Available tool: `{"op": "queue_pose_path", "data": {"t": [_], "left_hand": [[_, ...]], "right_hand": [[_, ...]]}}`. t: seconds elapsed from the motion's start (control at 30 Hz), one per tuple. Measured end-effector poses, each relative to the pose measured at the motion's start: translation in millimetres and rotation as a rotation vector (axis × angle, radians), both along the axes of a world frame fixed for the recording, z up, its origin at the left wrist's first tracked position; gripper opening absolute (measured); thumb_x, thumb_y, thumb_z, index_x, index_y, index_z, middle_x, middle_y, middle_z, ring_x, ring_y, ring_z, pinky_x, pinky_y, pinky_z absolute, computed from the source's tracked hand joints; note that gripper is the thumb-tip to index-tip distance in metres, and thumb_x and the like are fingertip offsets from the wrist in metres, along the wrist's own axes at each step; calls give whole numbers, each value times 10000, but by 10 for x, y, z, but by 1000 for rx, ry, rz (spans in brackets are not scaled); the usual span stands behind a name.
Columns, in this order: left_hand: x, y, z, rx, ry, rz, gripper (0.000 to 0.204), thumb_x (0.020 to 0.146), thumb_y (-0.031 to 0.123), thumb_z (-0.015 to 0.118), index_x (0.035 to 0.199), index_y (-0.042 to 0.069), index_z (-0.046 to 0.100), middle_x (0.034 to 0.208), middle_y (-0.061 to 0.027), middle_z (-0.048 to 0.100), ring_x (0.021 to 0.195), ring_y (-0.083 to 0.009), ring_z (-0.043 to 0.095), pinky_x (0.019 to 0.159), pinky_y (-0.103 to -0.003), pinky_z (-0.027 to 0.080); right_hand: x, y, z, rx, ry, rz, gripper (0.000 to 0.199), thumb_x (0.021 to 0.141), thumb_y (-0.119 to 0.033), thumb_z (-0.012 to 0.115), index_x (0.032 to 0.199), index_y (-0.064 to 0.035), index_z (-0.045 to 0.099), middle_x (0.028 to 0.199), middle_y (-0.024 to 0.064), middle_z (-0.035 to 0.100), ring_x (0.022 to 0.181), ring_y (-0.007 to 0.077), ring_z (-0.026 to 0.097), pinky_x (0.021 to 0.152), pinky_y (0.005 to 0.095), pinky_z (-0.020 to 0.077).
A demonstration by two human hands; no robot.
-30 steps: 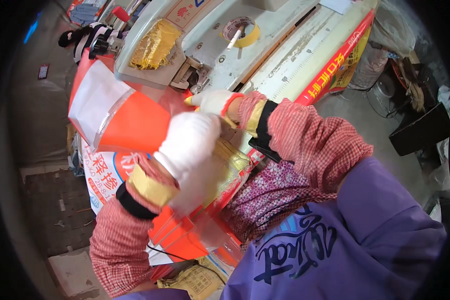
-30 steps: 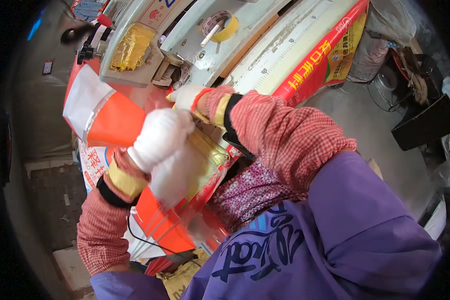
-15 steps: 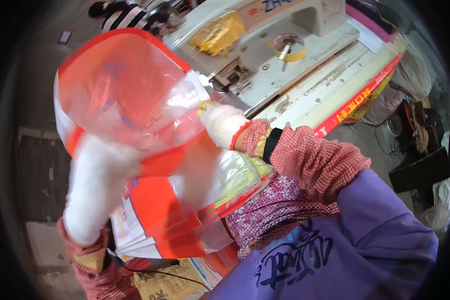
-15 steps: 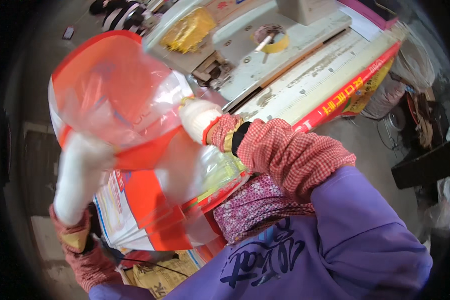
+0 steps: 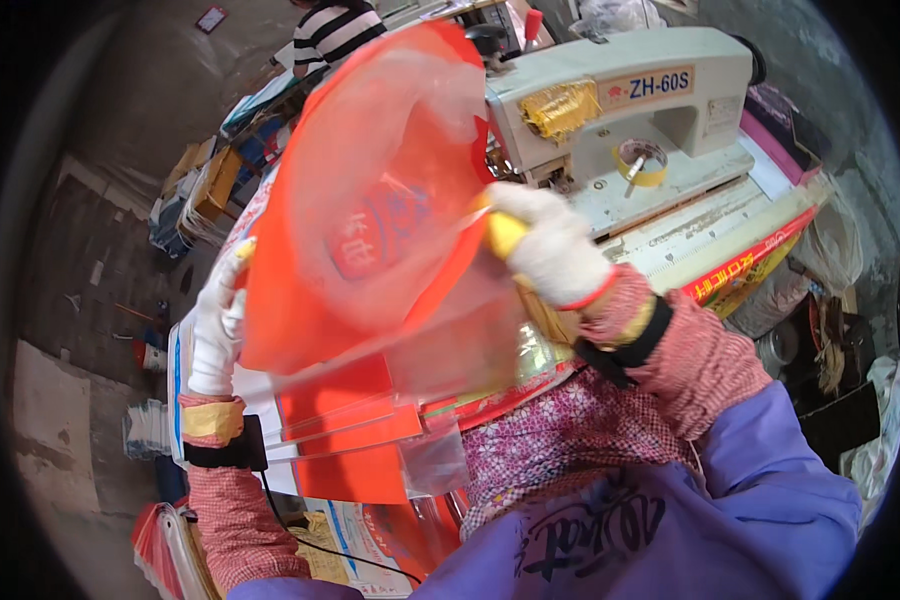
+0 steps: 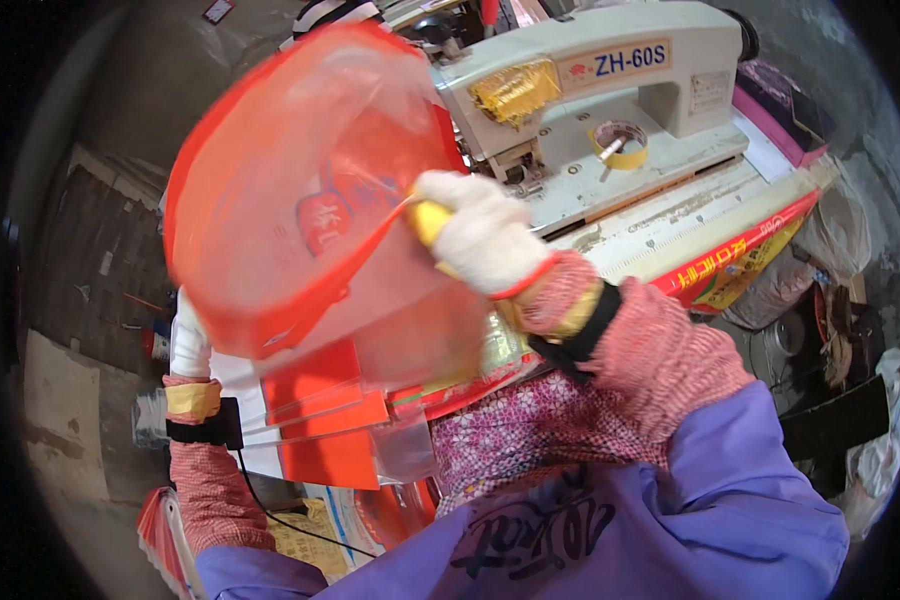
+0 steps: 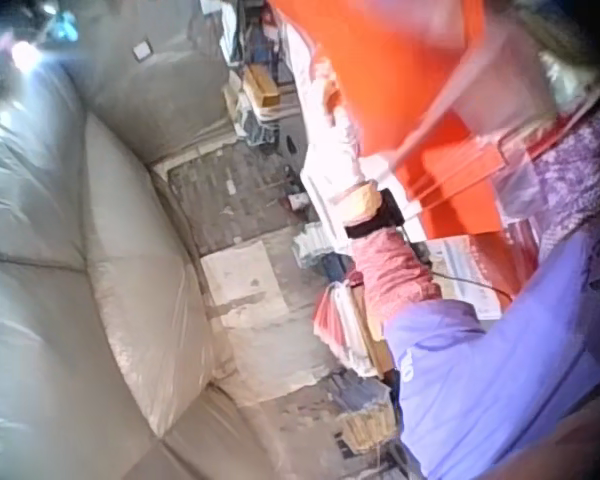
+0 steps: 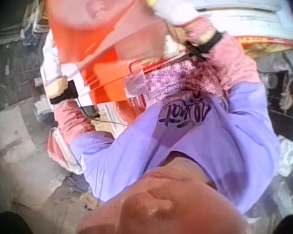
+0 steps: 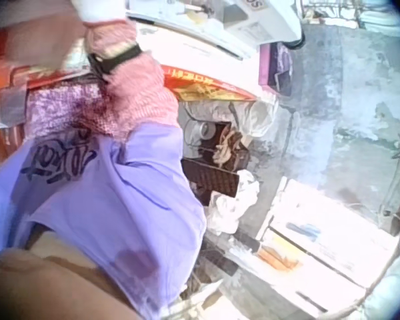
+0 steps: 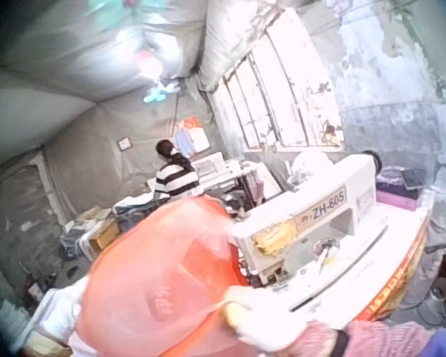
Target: Folding and sealing the edges of plastic bags using a specialized industrial machine.
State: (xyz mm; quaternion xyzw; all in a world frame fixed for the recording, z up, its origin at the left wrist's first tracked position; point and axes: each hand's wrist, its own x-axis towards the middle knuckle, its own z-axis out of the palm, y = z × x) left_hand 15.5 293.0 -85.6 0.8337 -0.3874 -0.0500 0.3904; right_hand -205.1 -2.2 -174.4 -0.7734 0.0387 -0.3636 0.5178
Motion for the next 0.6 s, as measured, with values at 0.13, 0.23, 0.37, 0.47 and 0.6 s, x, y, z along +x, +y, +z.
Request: {"op": "queue_pose_path", "data": {"t": [0.13, 0.23, 0.37, 0.47, 0.6], "left_hand": [[-239, 60, -19, -215, -10, -78, 722, 913, 527, 529, 1324, -62, 456, 1315, -149, 521, 1216, -230, 495, 1036, -350, 370], [-701, 103, -110, -481, 95, -89, 879, 797, 561, 666, 1359, -62, 404, 1400, -172, 441, 1296, -274, 423, 1075, -389, 337], [-923, 362, -446, 376, -908, -16, 959, 660, 363, 815, 1384, -59, 350, 1454, -238, 338, 1336, -365, 360, 1087, -428, 325], [-654, 597, -888, 643, -1001, 191, 577, 761, 99, 624, 1291, -64, 465, 1283, -224, 522, 1207, -357, 496, 1030, -412, 394], [-201, 1211, -1388, 813, -921, 258, 407, 772, 12, 511, 1173, 22, 582, 1064, -154, 638, 998, -290, 607, 880, -361, 485]], "right_hand": [[-148, -282, 66, 289, 150, -103, 158, 860, -201, 596, 943, -94, 677, 697, 43, 598, 633, 131, 557, 589, 300, 447], [-138, -405, 151, 460, 184, -179, 201, 904, -158, 609, 1047, -26, 657, 813, -47, 576, 692, 46, 481, 616, 202, 382], [-113, -318, 73, 510, 96, -89, 170, 884, -155, 622, 1010, -45, 655, 792, -31, 592, 691, 55, 506, 621, 213, 413], [-124, -87, -197, 297, -51, 129, 144, 825, -112, 631, 963, -82, 658, 751, 1, 616, 672, 86, 543, 599, 248, 439], [-71, 435, -473, 234, 447, 196, 231, 773, -45, 607, 1000, -72, 640, 784, 49, 636, 721, 160, 593, 649, 313, 477]]}}
